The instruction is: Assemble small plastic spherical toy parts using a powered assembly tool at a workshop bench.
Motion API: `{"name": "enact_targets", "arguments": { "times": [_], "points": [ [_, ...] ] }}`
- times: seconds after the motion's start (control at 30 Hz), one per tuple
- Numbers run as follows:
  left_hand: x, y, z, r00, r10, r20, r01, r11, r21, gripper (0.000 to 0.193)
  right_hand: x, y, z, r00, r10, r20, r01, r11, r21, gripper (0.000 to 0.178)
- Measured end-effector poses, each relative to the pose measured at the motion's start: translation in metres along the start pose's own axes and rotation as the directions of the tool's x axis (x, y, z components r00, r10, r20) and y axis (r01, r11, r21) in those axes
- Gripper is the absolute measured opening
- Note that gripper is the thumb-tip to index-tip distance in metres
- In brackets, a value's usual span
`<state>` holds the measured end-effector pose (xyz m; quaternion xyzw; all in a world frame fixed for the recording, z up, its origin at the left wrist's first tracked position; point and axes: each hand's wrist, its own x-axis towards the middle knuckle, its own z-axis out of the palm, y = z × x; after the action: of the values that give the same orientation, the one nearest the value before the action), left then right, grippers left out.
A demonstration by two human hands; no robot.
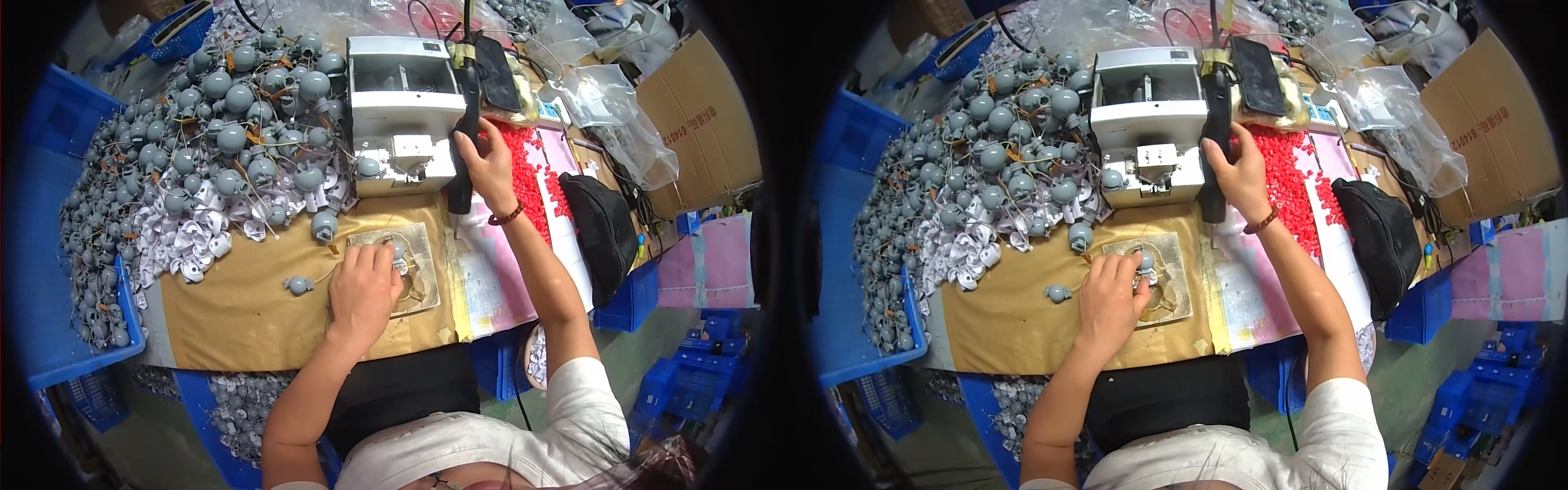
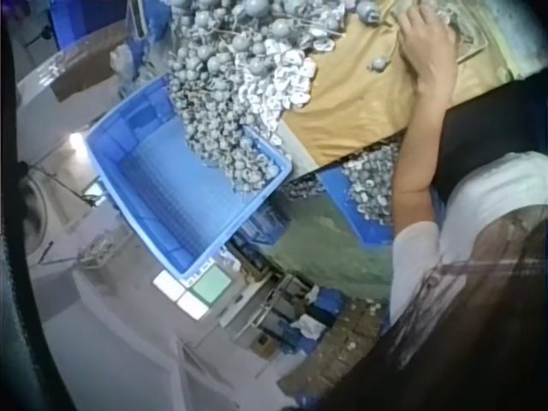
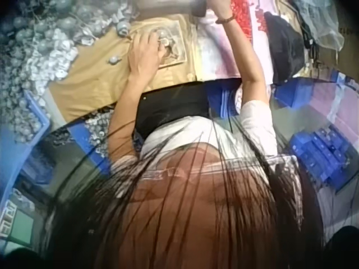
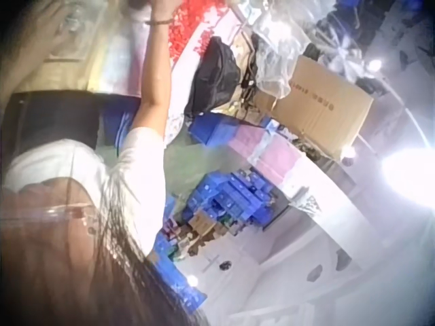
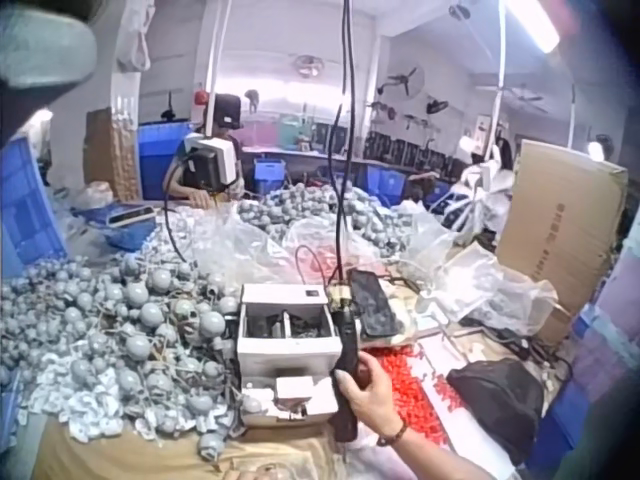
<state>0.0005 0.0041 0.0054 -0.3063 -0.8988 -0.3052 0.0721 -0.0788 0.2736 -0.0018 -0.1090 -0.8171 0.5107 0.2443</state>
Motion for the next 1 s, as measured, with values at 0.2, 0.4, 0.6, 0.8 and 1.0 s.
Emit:
{"name": "enact_targets", "arguments": {
  "times": [0.2,0.4,0.6,0.8,1.0],
  "points": [
    [0.0,0.0,-0.001,1.0,-0.015,0.013,0.016,0.998,-0.054,0.038,-0.013,-0.102,-0.009,0.889,-0.423,-0.174,0.444,0.711,0.546,0.064],
    [0.001,-0.002,-0.001,1.0,-0.01,-0.011,0.009,0.998,-0.059,0.038,0.014,-0.148,0.018,0.897,-0.441,-0.021,0.384,0.757,0.529,0.031],
    [-0.001,-0.004,0.002,1.0,-0.008,-0.018,0.008,1.0,0.024,0.035,0.035,-0.139,0.052,0.949,-0.304,0.088,0.233,0.861,0.452,0.031],
    [-0.002,-0.005,0.003,0.998,-0.03,-0.052,0.028,0.999,-0.038,0.036,-0.013,-0.146,0.04,0.948,-0.106,0.3,-0.051,0.881,0.471,0.037],
    [-0.002,-0.004,0.003,0.998,-0.067,-0.01,0.067,0.997,-0.047,0.03,-0.065,-0.142,0.033,0.922,-0.183,0.341,-0.101,0.736,0.669,0.034]
  ]
}}
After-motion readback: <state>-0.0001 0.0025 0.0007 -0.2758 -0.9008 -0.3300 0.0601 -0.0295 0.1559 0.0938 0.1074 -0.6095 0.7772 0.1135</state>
